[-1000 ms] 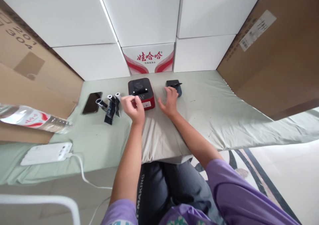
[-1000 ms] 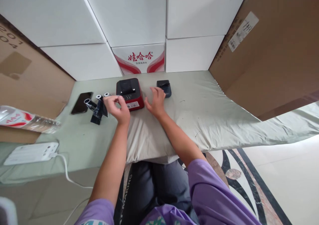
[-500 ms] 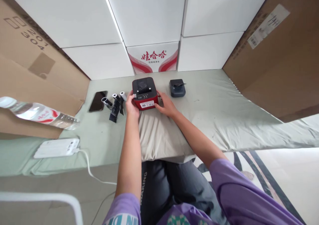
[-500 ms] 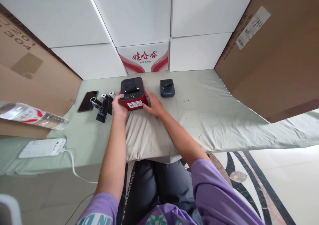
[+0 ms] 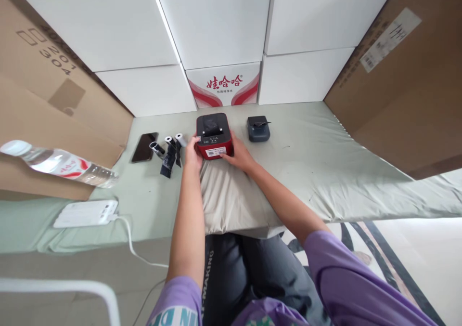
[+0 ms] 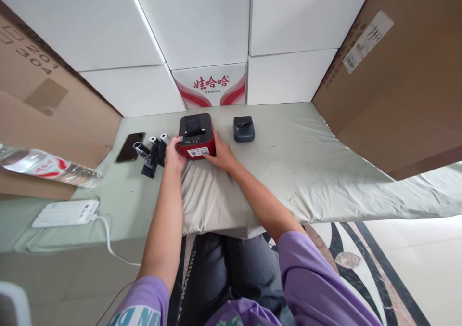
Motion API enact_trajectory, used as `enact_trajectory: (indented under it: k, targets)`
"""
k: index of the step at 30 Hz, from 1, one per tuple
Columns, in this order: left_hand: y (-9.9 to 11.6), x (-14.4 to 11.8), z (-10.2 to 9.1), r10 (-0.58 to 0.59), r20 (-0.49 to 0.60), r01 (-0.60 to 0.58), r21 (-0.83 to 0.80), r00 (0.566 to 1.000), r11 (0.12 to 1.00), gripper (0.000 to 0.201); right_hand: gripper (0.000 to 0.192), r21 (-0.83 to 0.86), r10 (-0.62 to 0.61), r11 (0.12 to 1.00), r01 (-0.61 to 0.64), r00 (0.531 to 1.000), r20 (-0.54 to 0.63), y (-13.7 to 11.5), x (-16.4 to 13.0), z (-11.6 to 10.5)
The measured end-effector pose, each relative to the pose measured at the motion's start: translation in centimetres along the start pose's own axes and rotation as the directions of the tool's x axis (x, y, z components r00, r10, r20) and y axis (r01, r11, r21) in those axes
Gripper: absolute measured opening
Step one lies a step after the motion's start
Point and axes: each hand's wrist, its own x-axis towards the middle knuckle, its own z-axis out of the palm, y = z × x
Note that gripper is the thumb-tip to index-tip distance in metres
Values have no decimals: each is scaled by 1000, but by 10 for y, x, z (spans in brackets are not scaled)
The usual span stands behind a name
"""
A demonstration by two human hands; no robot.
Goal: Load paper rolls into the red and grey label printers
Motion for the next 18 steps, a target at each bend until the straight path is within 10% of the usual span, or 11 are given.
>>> enact_trajectory:
  k: [18]
  targets:
    - [-15,-18,26,39,157,-43,22,987,999,33,110,-95,-5,995,-19,970,-245,-12,-11,-26]
